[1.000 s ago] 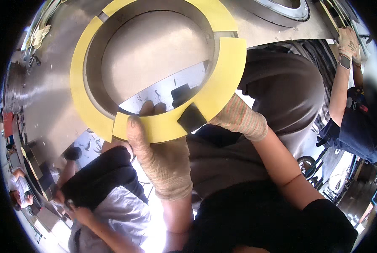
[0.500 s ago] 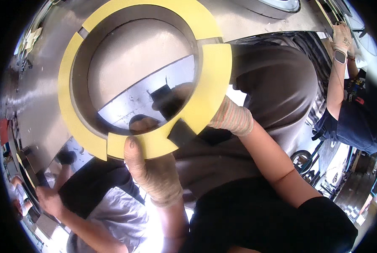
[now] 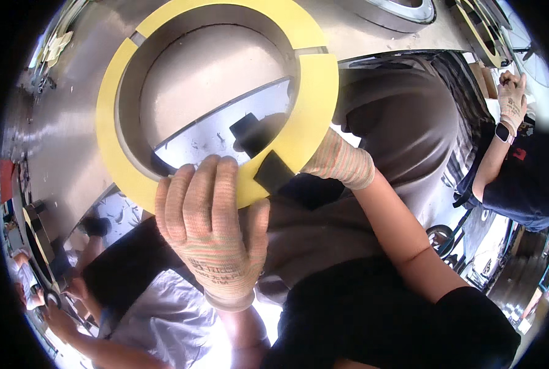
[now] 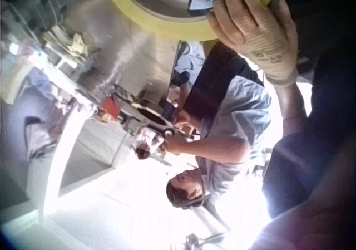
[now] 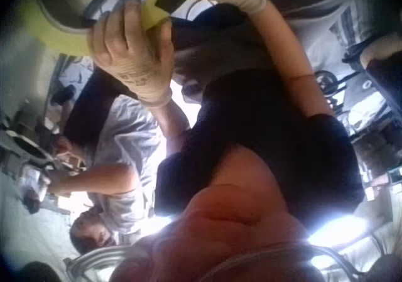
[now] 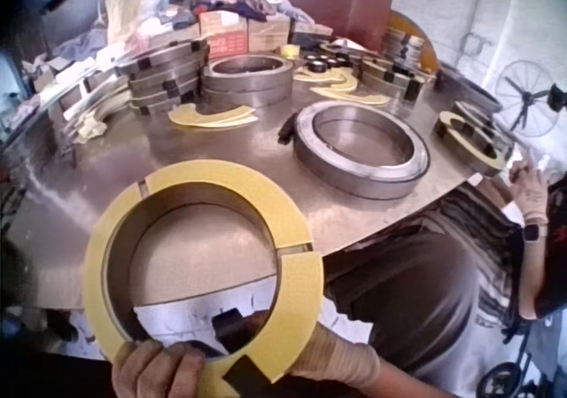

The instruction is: Applying black tape to segments on circular metal rings.

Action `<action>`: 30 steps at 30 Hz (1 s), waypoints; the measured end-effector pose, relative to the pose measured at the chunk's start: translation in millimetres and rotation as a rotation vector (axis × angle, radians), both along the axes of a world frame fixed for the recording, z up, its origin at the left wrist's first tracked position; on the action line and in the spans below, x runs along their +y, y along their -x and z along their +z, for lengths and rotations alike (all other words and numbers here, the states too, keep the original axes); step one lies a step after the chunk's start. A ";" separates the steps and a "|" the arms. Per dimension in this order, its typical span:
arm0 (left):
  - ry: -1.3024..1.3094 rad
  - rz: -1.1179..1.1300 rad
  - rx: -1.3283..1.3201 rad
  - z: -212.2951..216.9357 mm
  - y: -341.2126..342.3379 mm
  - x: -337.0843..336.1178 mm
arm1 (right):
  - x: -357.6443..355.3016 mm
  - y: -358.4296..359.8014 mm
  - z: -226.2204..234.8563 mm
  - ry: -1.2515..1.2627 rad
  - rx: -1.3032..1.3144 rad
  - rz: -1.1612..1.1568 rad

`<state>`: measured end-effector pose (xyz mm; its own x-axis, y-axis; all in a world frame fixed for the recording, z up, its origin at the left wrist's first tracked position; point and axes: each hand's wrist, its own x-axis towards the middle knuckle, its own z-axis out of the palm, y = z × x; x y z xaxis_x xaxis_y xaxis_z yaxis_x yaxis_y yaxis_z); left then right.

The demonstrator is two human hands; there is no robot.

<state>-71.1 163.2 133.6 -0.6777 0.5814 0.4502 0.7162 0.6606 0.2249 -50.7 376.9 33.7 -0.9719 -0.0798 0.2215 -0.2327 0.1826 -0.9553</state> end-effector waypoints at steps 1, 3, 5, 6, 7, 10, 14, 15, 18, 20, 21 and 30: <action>0.048 -0.015 -0.010 1.9 1.1 2.5 | 0.8 0.6 -1.3 0.002 0.012 -0.012; 0.091 -0.032 -0.018 5.1 1.0 6.7 | 2.7 1.8 -2.6 0.004 0.036 -0.037; 0.134 -0.005 0.021 7.2 0.9 8.2 | 4.5 2.2 -1.5 -0.072 0.025 -0.005; 0.138 -0.009 0.035 7.5 1.1 8.4 | 5.8 2.1 0.5 -0.111 0.023 -0.003; 0.120 -0.010 0.035 7.2 1.9 8.0 | 6.6 2.4 2.3 -0.150 0.021 -0.002; 0.108 -0.046 0.005 1.6 5.7 7.3 | 9.8 2.6 8.0 -0.265 0.055 0.001; 0.084 -0.016 0.024 -3.5 4.4 5.7 | 7.5 4.3 6.9 -0.175 0.022 0.008; 0.105 -0.010 0.016 -2.7 3.2 5.1 | 6.7 4.6 5.1 -0.134 0.011 0.003; 0.154 0.030 0.011 3.3 -3.1 5.3 | 3.2 3.4 -0.7 -0.088 0.081 -0.015; 0.108 0.066 -0.019 7.1 -6.1 9.7 | 3.0 2.7 -2.5 -0.079 0.037 0.009; 0.054 0.110 -0.021 8.6 -7.3 13.3 | 3.0 2.8 -2.5 -0.057 0.041 0.008; -0.015 0.161 -0.191 15.6 1.3 41.0 | 6.3 4.2 13.0 -0.136 0.059 0.018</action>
